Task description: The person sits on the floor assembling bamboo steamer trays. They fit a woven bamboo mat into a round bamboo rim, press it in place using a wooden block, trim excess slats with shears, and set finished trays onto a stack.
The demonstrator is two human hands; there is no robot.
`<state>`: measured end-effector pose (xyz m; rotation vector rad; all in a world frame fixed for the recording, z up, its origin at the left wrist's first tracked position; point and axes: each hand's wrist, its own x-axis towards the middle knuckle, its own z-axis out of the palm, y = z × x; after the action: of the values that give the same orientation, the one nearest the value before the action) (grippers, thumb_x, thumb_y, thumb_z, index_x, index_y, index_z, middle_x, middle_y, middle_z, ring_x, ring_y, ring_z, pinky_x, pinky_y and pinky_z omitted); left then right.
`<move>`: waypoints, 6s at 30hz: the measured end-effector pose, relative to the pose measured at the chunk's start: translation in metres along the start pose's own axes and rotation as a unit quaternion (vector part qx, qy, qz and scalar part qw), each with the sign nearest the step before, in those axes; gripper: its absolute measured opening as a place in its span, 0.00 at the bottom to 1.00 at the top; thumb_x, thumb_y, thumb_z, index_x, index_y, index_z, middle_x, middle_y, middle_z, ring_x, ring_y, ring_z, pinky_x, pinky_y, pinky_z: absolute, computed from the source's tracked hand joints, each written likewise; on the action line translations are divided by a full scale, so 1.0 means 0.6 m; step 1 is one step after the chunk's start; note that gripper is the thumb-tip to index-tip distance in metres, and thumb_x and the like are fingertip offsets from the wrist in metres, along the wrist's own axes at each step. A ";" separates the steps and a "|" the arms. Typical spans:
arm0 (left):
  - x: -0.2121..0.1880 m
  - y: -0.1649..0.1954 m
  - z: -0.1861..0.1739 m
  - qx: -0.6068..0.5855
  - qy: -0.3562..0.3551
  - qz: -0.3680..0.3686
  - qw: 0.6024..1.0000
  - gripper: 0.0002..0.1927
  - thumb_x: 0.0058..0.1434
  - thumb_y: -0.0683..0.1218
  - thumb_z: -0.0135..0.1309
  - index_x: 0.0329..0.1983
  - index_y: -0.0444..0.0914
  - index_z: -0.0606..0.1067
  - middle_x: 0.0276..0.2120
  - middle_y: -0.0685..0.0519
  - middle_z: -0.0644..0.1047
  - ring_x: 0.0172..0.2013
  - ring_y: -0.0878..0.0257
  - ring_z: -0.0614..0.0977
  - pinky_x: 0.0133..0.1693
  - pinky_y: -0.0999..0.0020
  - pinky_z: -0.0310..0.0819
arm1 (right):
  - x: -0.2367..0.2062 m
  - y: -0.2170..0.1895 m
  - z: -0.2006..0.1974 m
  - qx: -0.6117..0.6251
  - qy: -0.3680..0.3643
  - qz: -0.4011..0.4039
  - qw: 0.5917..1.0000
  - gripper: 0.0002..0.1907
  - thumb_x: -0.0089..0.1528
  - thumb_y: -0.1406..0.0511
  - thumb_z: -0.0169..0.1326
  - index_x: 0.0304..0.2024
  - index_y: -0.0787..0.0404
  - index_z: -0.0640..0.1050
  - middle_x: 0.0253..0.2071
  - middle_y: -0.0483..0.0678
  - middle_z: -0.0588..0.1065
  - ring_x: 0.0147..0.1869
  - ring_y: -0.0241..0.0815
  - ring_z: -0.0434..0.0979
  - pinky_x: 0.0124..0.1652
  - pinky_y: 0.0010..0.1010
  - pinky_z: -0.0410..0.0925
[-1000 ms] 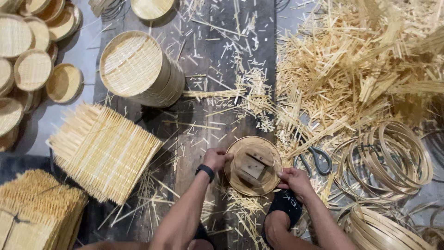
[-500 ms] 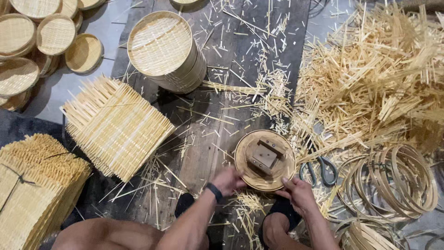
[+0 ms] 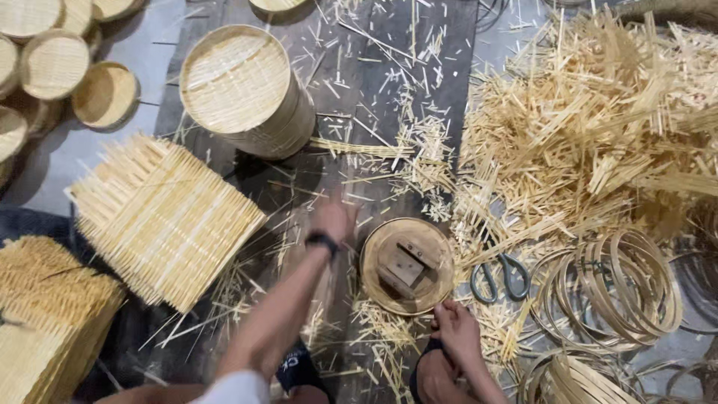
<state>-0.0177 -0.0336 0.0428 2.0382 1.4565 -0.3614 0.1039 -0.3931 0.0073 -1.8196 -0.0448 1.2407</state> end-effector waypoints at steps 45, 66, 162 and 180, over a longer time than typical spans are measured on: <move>-0.137 0.027 0.096 -0.415 0.161 -0.003 0.896 0.31 0.69 0.66 0.43 0.34 0.35 0.79 0.24 0.43 0.75 0.28 0.54 0.75 0.33 0.56 0.69 | -0.054 -0.291 0.096 -0.230 0.054 -0.221 0.946 0.51 0.34 0.52 0.73 0.59 0.56 0.70 0.56 0.52 0.75 0.59 0.49 0.78 0.58 0.40 0.71; -0.142 0.141 0.133 -0.585 -0.296 -0.078 0.751 0.27 0.71 0.62 0.47 0.49 0.34 0.77 0.40 0.48 0.82 0.39 0.57 0.81 0.42 0.61 0.76 | -0.047 -0.248 -0.011 0.177 -0.073 -0.145 0.971 0.46 0.50 0.51 0.57 0.68 0.60 0.64 0.55 0.54 0.72 0.59 0.53 0.74 0.55 0.47 0.71; -0.365 0.212 -0.122 -0.669 -0.203 0.244 0.672 0.27 0.70 0.56 0.51 0.62 0.30 0.73 0.38 0.53 0.78 0.36 0.68 0.77 0.35 0.74 0.72 | -0.343 -0.482 -0.267 -0.156 -0.004 -0.215 0.964 0.17 0.67 0.59 0.53 0.43 0.68 0.82 0.43 0.51 0.81 0.36 0.45 0.81 0.37 0.38 0.76; -0.461 0.196 -0.225 -0.496 -0.058 0.373 0.782 0.31 0.68 0.69 0.47 0.34 0.37 0.75 0.26 0.60 0.73 0.26 0.73 0.71 0.29 0.71 0.64 | -0.415 -0.459 0.017 -0.401 0.044 -0.736 0.545 0.09 0.63 0.71 0.60 0.46 0.66 0.81 0.41 0.52 0.77 0.42 0.43 0.78 0.36 0.31 0.73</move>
<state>-0.0251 -0.1872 0.3343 1.4454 0.4289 0.5200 0.0908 -0.3439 0.3755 -1.5532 -1.9246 -0.2603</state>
